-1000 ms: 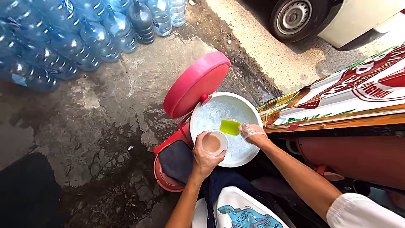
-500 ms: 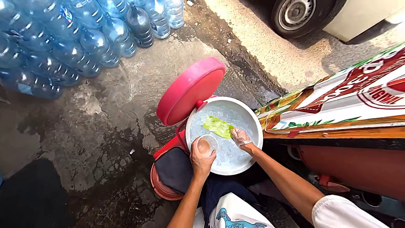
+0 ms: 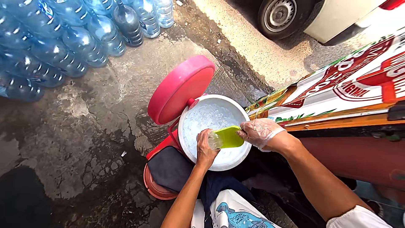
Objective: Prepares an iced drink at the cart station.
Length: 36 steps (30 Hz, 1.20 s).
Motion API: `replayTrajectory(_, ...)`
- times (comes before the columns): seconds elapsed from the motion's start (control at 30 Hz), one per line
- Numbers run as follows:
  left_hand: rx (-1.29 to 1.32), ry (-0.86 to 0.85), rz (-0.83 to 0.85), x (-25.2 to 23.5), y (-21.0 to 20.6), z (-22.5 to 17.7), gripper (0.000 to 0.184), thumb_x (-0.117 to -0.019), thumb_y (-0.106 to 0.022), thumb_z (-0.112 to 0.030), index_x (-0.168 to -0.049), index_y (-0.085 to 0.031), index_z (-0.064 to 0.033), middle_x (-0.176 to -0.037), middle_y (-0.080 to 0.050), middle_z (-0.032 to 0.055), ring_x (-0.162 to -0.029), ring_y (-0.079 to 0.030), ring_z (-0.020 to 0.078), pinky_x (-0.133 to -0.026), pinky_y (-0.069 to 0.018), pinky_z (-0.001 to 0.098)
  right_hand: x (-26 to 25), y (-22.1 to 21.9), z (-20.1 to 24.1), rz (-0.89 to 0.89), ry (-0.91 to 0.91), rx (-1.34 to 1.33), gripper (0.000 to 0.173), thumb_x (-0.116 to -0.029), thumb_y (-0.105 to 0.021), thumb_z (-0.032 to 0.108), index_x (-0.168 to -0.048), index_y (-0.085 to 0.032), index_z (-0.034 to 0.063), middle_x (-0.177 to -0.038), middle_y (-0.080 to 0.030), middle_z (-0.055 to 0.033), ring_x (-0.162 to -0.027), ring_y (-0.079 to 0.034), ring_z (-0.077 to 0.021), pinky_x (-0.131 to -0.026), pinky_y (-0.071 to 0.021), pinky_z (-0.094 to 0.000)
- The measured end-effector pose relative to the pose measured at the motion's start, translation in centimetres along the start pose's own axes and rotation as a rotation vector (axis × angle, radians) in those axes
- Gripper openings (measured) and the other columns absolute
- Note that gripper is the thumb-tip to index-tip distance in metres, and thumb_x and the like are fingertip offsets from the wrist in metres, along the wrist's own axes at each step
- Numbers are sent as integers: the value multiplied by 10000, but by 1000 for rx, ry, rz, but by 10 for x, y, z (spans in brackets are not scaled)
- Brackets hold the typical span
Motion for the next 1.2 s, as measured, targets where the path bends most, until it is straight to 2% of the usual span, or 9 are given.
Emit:
replayTrajectory(0.17, 209, 47, -5, 3, 7, 13, 857, -626, -927, -152, -1354, -554, 104, -1349, -621, 234, -1280, -605, 252, -1107, -491, 363, 26, 25, -19, -200, -122, 36, 358, -1024, -581, 395, -882, -677, 81, -782, -680, -151, -811, -691, -367, -685, -501, -570)
replayTrajectory(0.33, 287, 106, -33, 16, 26, 8, 931, -576, -950, -166, -1346, -513, 121, -1319, -612, 233, -1233, -610, 211, -1079, -498, 316, -135, -64, -22, -164, -351, -185, 362, -1008, -579, 344, -1084, -687, 7, -1046, -708, -253, -1038, -675, -460, -827, -506, -659)
replayTrajectory(0.43, 288, 133, -52, 22, 36, 2, 1004, -575, -991, -267, -1361, -489, 106, -1318, -615, 209, -1235, -604, 185, -1072, -499, 296, -204, -114, -10, -121, -210, -251, 408, -1035, -500, 383, -1176, -664, 38, -1099, -710, -241, -1080, -674, -445, -875, -505, -651)
replayTrajectory(0.53, 295, 141, -87, 32, 42, -2, 947, -581, -960, -174, -1347, -486, 120, -1297, -632, 220, -1227, -621, 203, -1067, -516, 319, -221, -142, -11, -61, -97, -412, 415, -1055, -455, 352, -1140, -682, 16, -1119, -696, -248, -1111, -655, -434, -922, -481, -647)
replayTrajectory(0.67, 251, 168, -153, 37, 47, -1, 965, -547, -930, -144, -1366, -491, 116, -1287, -635, 218, -1193, -634, 195, -1044, -524, 310, -194, -164, -23, -154, -61, -748, 345, -1058, -465, 224, -1103, -702, -23, -1004, -699, -212, -961, -668, -319, -896, -496, -526)
replayTrajectory(0.8, 204, 226, -183, 33, 49, 3, 959, -540, -914, -134, -1375, -508, 107, -1310, -640, 217, -1219, -629, 203, -1054, -512, 322, -126, -133, -34, -285, -34, -943, 275, -1044, -513, 173, -1007, -712, -13, -824, -661, -85, -754, -605, -119, -755, -505, -351)
replayTrajectory(0.93, 161, 184, -118, 19, 37, 11, 951, -565, -898, -147, -1394, -502, 97, -1444, -541, 234, -1377, -498, 279, -1175, -398, 381, -52, -64, -51, -285, 63, -638, 275, -1008, -570, 253, -840, -682, 66, -703, -599, -58, -683, -585, -185, -672, -467, -450)
replayTrajectory(1.07, 91, 109, -25, -3, 19, 3, 911, -605, -933, -174, -1387, -536, 74, -1399, -580, 236, -1330, -548, 309, -1145, -439, 428, -5, 11, 9, -68, -13, -84, 425, -1046, -517, 458, -898, -681, 95, -812, -672, -128, -847, -677, -336, -744, -506, -572)
replayTrajectory(1.2, 226, 68, 8, -23, 5, -1, 934, -585, -944, -130, -1392, -525, 84, -1336, -639, 204, -1241, -632, 230, -1080, -514, 381, 28, 51, 73, -18, -30, 148, 289, -1050, -545, 278, -970, -692, 44, -880, -696, -153, -879, -697, -352, -737, -527, -541)
Point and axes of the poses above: each hand's wrist, its own x-axis away from the middle knuckle, its own y-axis out of the back of the hand, z = x × y, the point moved 3 cm from there along -x, towards the middle knuckle
